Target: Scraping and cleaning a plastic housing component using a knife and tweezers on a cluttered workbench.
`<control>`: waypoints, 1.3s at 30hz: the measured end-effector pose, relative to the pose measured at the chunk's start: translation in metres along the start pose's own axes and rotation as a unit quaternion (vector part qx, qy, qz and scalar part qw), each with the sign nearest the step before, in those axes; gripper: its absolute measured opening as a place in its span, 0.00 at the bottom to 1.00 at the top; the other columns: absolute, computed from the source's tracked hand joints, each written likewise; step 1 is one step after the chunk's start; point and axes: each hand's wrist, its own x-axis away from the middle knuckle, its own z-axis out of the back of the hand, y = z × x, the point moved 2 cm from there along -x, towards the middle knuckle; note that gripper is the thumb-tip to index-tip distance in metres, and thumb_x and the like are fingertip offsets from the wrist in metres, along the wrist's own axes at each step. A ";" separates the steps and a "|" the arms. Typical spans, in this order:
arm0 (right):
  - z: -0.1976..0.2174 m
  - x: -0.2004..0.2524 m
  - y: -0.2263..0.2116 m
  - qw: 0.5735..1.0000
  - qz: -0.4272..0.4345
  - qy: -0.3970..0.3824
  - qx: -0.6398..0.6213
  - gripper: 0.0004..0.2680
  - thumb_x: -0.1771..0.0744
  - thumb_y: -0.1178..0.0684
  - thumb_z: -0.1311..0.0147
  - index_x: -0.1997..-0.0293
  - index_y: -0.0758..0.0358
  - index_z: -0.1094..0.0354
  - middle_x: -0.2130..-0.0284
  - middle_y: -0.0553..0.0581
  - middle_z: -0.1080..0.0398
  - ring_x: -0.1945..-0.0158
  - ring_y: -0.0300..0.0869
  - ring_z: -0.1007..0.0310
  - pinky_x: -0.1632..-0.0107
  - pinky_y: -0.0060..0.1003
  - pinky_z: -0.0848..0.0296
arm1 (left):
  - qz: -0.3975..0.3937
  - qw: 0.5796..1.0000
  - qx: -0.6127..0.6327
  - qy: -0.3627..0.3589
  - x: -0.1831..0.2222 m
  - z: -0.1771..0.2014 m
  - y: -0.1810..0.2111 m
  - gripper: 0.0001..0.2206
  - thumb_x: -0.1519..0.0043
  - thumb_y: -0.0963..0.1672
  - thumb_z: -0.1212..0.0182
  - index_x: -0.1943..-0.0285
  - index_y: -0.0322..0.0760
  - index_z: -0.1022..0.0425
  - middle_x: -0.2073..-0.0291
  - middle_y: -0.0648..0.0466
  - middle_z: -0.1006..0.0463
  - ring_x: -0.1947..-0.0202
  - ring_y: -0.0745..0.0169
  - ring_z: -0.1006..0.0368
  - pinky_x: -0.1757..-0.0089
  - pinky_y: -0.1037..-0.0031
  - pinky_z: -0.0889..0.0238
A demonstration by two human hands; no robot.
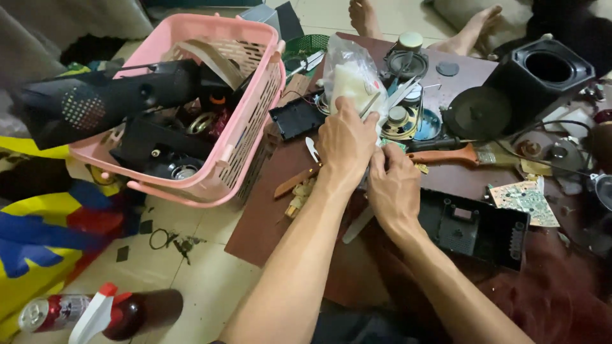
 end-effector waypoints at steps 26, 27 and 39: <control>-0.007 0.064 -0.057 0.925 -0.049 -0.163 -0.341 0.07 0.33 0.63 0.44 0.52 0.71 0.24 0.68 0.67 0.23 0.69 0.43 0.21 0.64 0.34 0.18 | 0.150 0.952 0.267 -0.010 0.120 0.128 -0.083 0.21 0.40 0.56 0.47 0.64 0.37 0.21 0.65 0.42 0.17 0.52 0.44 0.21 0.50 0.56 0.34; -0.012 0.064 -0.054 0.921 -0.052 -0.179 -0.342 0.08 0.33 0.63 0.45 0.51 0.74 0.25 0.68 0.70 0.23 0.70 0.46 0.20 0.65 0.37 0.17 | 0.158 0.948 0.278 -0.007 0.124 0.132 -0.086 0.21 0.39 0.55 0.49 0.62 0.37 0.20 0.65 0.40 0.18 0.52 0.44 0.21 0.50 0.55 0.35; -0.030 0.080 -0.066 0.914 -0.083 -0.193 -0.347 0.05 0.33 0.58 0.40 0.59 0.72 0.25 0.75 0.62 0.27 0.76 0.39 0.29 0.77 0.32 0.27 | -0.074 0.964 0.195 0.165 0.121 0.142 -0.096 0.20 0.28 0.50 0.60 0.55 0.33 0.23 0.65 0.36 0.24 0.59 0.32 0.23 0.54 0.51 0.30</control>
